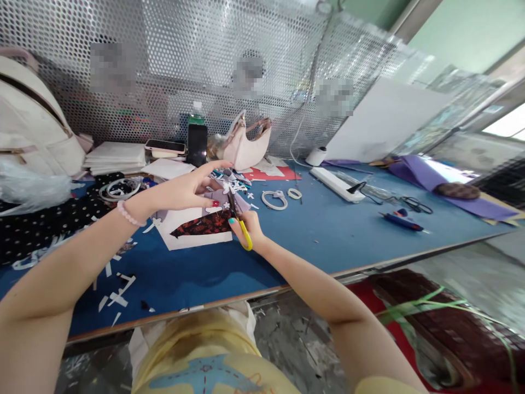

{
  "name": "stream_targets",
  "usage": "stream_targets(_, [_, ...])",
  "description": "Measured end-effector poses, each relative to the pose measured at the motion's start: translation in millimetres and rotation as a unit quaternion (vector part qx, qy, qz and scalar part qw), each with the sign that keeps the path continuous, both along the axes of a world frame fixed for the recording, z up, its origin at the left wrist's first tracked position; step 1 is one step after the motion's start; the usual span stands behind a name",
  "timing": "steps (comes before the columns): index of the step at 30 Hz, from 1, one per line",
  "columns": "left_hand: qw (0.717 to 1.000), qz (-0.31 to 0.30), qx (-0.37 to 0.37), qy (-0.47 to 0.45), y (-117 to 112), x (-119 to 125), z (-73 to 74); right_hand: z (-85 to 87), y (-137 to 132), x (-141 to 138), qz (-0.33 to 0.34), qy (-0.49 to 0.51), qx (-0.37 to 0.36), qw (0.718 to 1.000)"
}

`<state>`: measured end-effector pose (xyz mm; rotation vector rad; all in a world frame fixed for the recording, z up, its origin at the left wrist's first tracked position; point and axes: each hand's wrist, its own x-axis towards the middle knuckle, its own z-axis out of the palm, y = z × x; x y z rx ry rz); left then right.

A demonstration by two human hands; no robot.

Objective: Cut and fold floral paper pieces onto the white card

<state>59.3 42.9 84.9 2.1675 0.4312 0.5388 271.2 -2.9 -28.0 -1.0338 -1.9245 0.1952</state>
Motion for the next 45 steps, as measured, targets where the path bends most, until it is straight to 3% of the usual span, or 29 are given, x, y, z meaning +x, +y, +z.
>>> stream_targets(7, [0.999,-0.025,0.018,-0.018,3,1,0.4,0.2,-3,-2,-0.013,0.003,-0.007,1.000])
stream_targets(16, [0.999,0.017,0.026,0.035,-1,1,5.1,1.4,-1,3,-0.041,-0.015,0.006,0.999])
stream_targets(29, [0.995,0.020,0.072,0.063,-2,2,6.8,-0.1,-1,1,-0.115,-0.052,0.032,0.991])
stream_targets(45, [0.992,0.029,0.099,0.066,-9,7,8.7,-4.5,1,0,-0.135,-0.082,0.053,0.986])
